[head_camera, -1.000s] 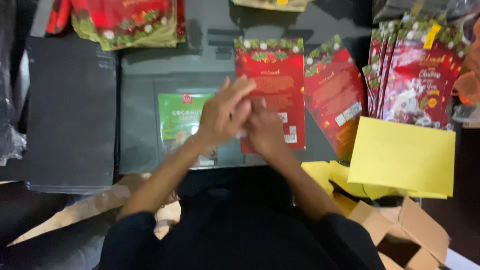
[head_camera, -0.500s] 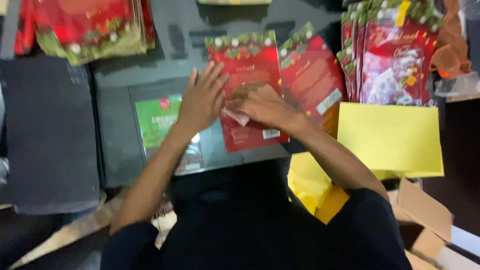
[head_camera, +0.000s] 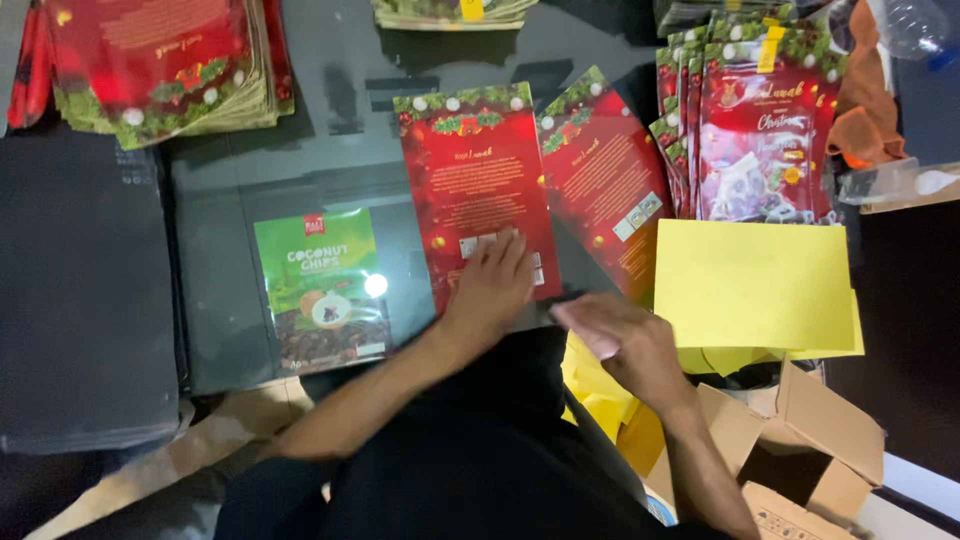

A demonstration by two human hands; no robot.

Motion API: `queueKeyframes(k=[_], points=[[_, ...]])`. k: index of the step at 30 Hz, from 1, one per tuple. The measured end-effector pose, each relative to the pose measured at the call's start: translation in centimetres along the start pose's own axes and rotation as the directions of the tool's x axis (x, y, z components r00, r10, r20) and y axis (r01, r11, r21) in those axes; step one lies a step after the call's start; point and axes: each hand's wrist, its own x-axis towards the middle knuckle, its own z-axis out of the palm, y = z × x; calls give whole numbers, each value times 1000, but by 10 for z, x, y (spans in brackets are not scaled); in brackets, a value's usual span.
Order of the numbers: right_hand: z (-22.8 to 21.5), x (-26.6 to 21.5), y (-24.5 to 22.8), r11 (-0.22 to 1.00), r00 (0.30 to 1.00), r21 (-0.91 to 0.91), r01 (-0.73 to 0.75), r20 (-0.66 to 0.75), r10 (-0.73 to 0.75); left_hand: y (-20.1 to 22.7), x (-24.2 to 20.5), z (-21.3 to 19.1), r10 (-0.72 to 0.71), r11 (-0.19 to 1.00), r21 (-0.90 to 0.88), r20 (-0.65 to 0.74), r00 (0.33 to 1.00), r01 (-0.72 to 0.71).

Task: The person repeatedly wipes the front and back surfaces of red Christmas-themed Kopi Luwak coffee packages with a small pink cloth. They handle each package one at a time, flip it over, wipe both sides, and place it back on the table. The person also briefly handles a black pouch and a green coconut chips package.

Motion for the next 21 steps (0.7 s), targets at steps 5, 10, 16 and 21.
queueKeyframes(k=[5, 10, 16, 21], points=[[71, 19, 37, 972, 924, -226, -70, -381, -22, 8, -22, -33, 22, 989, -148, 241, 970, 14], [55, 135, 45, 918, 888, -393, -53, -438, -136, 9, -14, -49, 27, 987, -162, 265, 964, 17], [5, 242, 61, 940, 945, -335, 70, -280, -170, 2, 36, -20, -17, 986, -146, 416, 909, 86], [-18, 195, 46, 961, 941, -173, 216, -225, -252, 1, 24, -9, -30, 993, 115, 440, 898, -23]])
